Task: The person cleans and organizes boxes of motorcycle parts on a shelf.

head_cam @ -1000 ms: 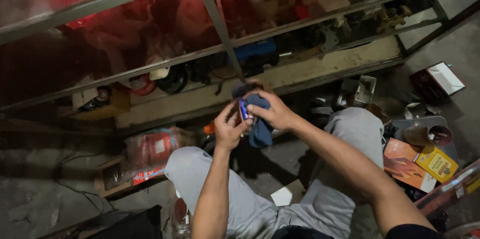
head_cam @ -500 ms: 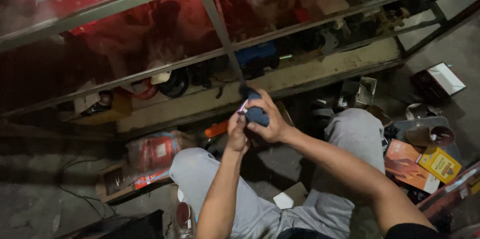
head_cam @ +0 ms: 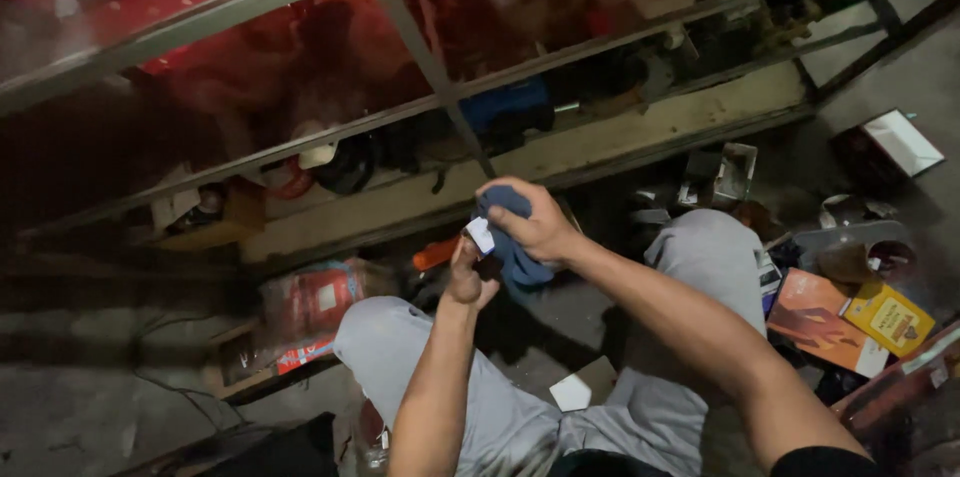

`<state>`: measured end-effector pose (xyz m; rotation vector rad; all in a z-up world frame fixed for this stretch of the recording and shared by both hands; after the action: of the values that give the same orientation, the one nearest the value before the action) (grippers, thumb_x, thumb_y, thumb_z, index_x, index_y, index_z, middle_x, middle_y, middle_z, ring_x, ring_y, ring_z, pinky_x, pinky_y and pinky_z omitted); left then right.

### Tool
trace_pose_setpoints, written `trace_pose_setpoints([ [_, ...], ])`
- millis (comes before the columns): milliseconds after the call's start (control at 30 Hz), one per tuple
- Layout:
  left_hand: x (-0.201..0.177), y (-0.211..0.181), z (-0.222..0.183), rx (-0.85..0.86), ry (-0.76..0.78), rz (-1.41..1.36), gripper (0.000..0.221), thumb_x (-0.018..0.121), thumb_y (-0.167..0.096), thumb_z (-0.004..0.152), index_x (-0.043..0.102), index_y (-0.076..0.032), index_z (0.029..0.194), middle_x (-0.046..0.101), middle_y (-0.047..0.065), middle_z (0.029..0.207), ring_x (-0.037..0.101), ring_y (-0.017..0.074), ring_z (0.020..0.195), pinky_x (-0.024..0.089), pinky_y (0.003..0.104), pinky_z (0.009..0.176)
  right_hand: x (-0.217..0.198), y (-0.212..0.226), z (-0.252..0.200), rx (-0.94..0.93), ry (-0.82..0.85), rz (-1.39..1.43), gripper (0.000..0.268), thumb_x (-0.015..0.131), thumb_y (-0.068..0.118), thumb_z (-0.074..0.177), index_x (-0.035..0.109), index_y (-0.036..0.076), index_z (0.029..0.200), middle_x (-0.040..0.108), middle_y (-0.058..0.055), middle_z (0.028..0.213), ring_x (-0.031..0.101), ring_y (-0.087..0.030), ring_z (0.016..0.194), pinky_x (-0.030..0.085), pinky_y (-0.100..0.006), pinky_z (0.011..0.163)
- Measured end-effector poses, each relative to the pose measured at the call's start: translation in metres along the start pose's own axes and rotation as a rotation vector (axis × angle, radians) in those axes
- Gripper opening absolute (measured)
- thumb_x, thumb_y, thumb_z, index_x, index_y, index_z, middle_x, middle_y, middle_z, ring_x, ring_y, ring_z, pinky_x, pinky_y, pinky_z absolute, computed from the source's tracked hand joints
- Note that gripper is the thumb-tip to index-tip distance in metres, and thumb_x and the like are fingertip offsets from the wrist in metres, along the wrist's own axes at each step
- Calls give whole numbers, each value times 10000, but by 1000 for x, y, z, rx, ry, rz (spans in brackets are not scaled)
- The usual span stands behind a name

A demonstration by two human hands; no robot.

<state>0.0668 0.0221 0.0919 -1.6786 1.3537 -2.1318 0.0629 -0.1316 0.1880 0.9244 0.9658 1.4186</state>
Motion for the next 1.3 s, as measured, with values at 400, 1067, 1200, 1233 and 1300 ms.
trace_pose_setpoints([
  [400, -18, 18, -3, -39, -103, 9, 718, 739, -567, 922, 530, -80, 1406, 642, 59, 1296, 592, 249, 1205, 452, 445, 1046, -3, -10, 3, -93, 148, -113, 389, 741, 320, 931, 683, 26, 1179, 709, -64, 1084, 650, -149, 1021, 535, -338, 901],
  [1067, -4, 2, 0, 114, -169, 194, 731, 822, -551, 847, 512, -45, 1273, 616, 58, 1251, 586, 190, 1207, 457, 378, 1093, 19, -57, 1, 522, 21, 913, 590, 378, 514, 1112, 545, 64, 1456, 687, -103, 1214, 668, -220, 1050, 551, -369, 932],
  [1200, -39, 10, 0, 99, -223, 462, 658, 777, -506, 918, 583, -38, 1336, 618, 82, 1163, 548, 180, 1029, 441, 345, 904, 20, -59, -1, 425, -57, 871, 535, 440, 427, 1059, 450, 102, 1484, 629, -15, 1391, 652, -179, 1183, 530, -348, 1010],
  [1233, -50, 13, -1, 48, -265, 586, 651, 749, -498, 932, 631, -40, 1380, 612, 90, 1089, 520, 167, 881, 427, 331, 750, 18, -60, -3, 333, -68, 807, 531, 493, 374, 1089, 435, 80, 1526, 612, -26, 1433, 623, -136, 1278, 504, -313, 1092],
  [1300, -33, -5, -3, 67, -282, 757, 615, 694, -494, 971, 658, -41, 1386, 599, 88, 1070, 546, 142, 840, 461, 310, 732, 18, -54, -5, 333, -89, 663, 514, 544, 319, 1068, 451, 86, 1517, 631, -32, 1392, 628, -138, 1195, 515, -315, 1028],
])
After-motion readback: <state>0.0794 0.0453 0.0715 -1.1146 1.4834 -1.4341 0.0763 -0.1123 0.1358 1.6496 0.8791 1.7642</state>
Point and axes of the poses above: each hand's wrist, its own z-axis towards the middle knuckle, its own x-axis out of the palm, y = z × x, the point moved 4 cm from there along z, towards the middle knuckle
